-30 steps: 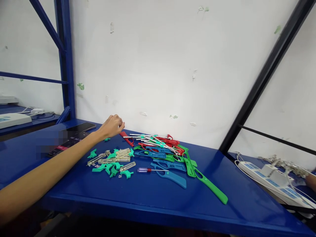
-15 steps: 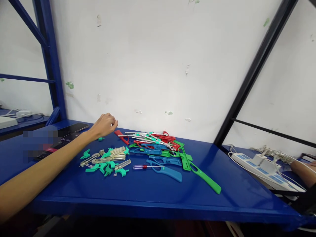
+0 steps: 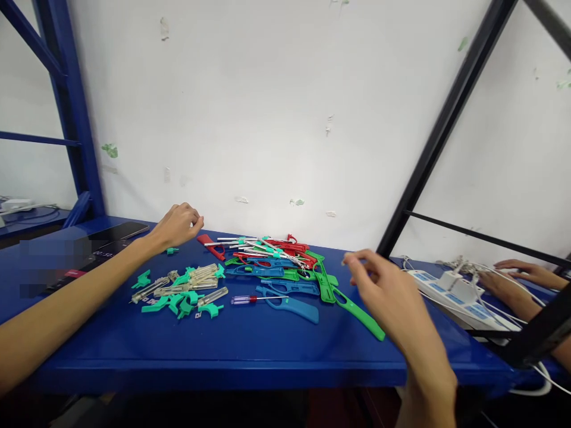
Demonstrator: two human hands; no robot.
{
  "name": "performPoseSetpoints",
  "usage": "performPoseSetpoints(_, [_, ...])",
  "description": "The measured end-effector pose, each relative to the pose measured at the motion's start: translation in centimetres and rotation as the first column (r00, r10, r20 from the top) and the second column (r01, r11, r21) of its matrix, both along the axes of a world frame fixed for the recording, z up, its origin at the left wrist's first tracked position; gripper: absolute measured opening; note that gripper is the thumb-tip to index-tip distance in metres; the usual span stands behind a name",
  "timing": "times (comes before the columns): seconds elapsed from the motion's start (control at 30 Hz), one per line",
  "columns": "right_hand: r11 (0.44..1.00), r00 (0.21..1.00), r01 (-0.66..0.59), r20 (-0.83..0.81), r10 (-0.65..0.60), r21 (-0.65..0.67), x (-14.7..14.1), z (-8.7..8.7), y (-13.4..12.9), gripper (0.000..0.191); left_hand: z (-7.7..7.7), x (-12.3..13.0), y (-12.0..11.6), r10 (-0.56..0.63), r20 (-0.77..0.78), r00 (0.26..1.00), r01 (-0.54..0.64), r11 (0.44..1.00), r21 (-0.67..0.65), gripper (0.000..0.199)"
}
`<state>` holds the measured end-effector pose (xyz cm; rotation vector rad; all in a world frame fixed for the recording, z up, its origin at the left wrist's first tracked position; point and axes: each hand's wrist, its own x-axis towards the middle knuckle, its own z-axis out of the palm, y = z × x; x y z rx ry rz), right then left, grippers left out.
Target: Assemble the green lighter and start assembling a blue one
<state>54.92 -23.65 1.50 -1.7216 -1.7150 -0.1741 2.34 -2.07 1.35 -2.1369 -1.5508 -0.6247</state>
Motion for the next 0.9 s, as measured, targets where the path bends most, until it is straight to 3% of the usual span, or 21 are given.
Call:
performPoseSetpoints(0.1, [0.943,0.986,0.157,0.096,-0.135,-0.294,-5.1,1.5,4.5,0.037,0.0,0.2,-0.3,0.029,0.035,0.999,-0.029,1.0,-0.01,0.038])
performPoseSetpoints(0.17, [0.918,0.975,0.222,0.096,-0.201,-0.33,-6.7,1.0,6.7,0.042,0.1,0.2,-0.5,0.055,0.063,0.996,-0.054,0.998,-0.013,0.038])
performPoseSetpoints(0.27, [0.872,0.962,0.272,0.097,-0.255,-0.407,-6.9,-1.1,8.7,0.053,0.4,0.3,-1.0,0.081,0.098,0.992,-0.08,0.997,-0.015,0.038])
performPoseSetpoints(0.37, [0.834,0.965,0.261,0.1,-0.244,-0.486,-6.2,-2.6,9.7,0.043,0.6,0.5,-1.5,0.077,0.13,0.989,-0.075,0.997,-0.02,0.037])
performPoseSetpoints(0.53, [0.83,0.973,0.227,0.092,-0.21,-0.51,-5.7,-3.0,10.2,0.033,0.7,1.5,-2.6,0.054,0.245,0.968,-0.069,0.996,0.052,0.037])
performPoseSetpoints(0.7, [0.895,0.976,0.219,0.069,-0.208,-0.389,-5.9,-1.7,9.3,0.039,1.4,2.3,-4.1,0.042,0.444,0.895,-0.164,0.957,0.239,0.043])
performPoseSetpoints(0.8, [0.942,0.994,0.111,0.029,-0.107,-0.316,-6.1,0.1,7.4,0.048,2.7,2.7,-5.1,0.015,0.51,0.86,-0.188,0.938,0.29,0.041])
performPoseSetpoints(0.9, [0.936,0.981,-0.193,-0.062,0.183,-0.293,-7.0,1.9,4.7,0.056,4.5,4.0,-7.4,-0.031,0.544,0.839,-0.175,0.93,0.323,0.039])
